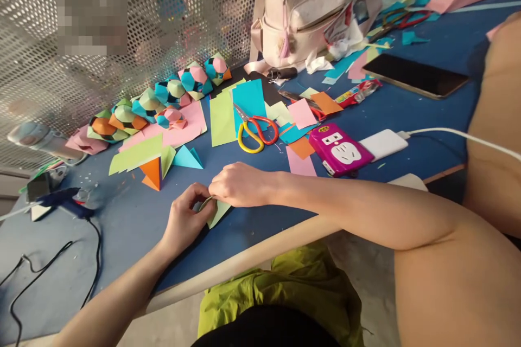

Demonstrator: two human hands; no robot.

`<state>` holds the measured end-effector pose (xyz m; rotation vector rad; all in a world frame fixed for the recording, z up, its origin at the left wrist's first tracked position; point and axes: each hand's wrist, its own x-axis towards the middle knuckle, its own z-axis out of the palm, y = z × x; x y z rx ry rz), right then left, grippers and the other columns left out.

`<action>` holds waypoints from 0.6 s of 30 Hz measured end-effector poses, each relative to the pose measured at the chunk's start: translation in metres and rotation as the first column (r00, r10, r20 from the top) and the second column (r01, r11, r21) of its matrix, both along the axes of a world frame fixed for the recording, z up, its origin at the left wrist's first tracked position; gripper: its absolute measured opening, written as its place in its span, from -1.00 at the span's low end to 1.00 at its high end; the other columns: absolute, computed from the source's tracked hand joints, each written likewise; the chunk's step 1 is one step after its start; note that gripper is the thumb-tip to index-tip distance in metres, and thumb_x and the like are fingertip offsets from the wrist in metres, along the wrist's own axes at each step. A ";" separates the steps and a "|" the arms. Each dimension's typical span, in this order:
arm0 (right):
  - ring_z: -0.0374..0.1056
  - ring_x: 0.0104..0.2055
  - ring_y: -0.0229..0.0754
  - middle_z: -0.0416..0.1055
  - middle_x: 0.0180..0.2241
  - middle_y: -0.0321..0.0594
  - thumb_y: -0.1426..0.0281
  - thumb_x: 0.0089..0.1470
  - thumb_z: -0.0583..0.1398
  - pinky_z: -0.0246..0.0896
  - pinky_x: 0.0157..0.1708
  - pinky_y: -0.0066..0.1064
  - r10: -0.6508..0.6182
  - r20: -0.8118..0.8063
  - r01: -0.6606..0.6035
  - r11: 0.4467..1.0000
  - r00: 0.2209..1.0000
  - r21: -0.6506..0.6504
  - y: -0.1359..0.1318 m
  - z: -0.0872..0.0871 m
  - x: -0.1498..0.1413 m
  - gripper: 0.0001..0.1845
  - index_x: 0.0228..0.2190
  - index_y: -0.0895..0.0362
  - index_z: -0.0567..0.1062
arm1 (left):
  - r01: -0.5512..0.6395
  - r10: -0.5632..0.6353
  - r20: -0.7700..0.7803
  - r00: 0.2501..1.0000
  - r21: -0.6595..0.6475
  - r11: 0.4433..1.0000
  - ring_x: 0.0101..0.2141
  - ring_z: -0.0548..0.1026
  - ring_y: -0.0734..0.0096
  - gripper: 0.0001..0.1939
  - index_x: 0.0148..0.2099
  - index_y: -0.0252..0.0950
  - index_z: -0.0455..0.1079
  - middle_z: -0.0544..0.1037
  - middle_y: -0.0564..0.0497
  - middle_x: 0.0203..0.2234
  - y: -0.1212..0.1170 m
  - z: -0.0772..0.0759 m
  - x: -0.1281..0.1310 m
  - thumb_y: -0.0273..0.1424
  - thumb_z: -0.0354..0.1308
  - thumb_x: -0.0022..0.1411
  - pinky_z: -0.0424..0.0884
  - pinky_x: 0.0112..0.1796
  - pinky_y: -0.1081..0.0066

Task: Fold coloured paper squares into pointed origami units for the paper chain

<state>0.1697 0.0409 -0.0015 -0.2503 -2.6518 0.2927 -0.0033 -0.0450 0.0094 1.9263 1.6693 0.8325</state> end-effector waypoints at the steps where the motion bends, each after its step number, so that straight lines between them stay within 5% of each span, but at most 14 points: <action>1: 0.28 -0.45 -0.26 0.45 -0.47 -0.22 0.46 0.26 0.04 -0.03 -0.39 -0.38 -0.001 -0.008 0.001 1.000 1.000 0.005 0.001 -0.001 0.000 -0.72 -0.44 0.20 0.46 | -0.005 0.005 0.017 1.000 -0.009 1.000 -0.51 0.32 0.52 -0.95 -0.41 -0.24 0.27 0.39 0.12 -0.53 0.001 -0.001 0.000 -0.46 0.07 0.09 0.27 -0.46 0.52; 10: 0.33 -0.45 -0.23 0.48 -0.48 -0.20 0.45 0.24 0.09 0.07 -0.37 -0.38 -0.052 -0.024 0.047 0.985 0.998 -0.168 0.009 -0.013 0.000 -0.75 -0.43 0.21 0.49 | 0.021 -0.019 0.032 0.999 -0.042 0.999 -0.51 0.37 0.51 -0.86 -0.31 -0.27 0.39 0.49 0.05 -0.50 0.004 0.002 -0.004 -0.37 0.04 0.24 0.29 -0.45 0.50; 18: 0.29 -0.50 -0.25 0.44 -0.54 -0.22 0.45 0.25 0.06 0.06 -0.40 -0.39 -0.025 -0.006 0.024 0.983 1.000 -0.181 0.006 -0.011 0.002 -0.70 -0.49 0.19 0.46 | 0.092 -0.092 0.029 0.995 -0.008 0.996 -0.45 0.47 0.46 -0.87 -0.27 -0.24 0.45 0.58 0.01 -0.42 0.004 0.002 -0.009 -0.40 0.07 0.25 0.36 -0.40 0.48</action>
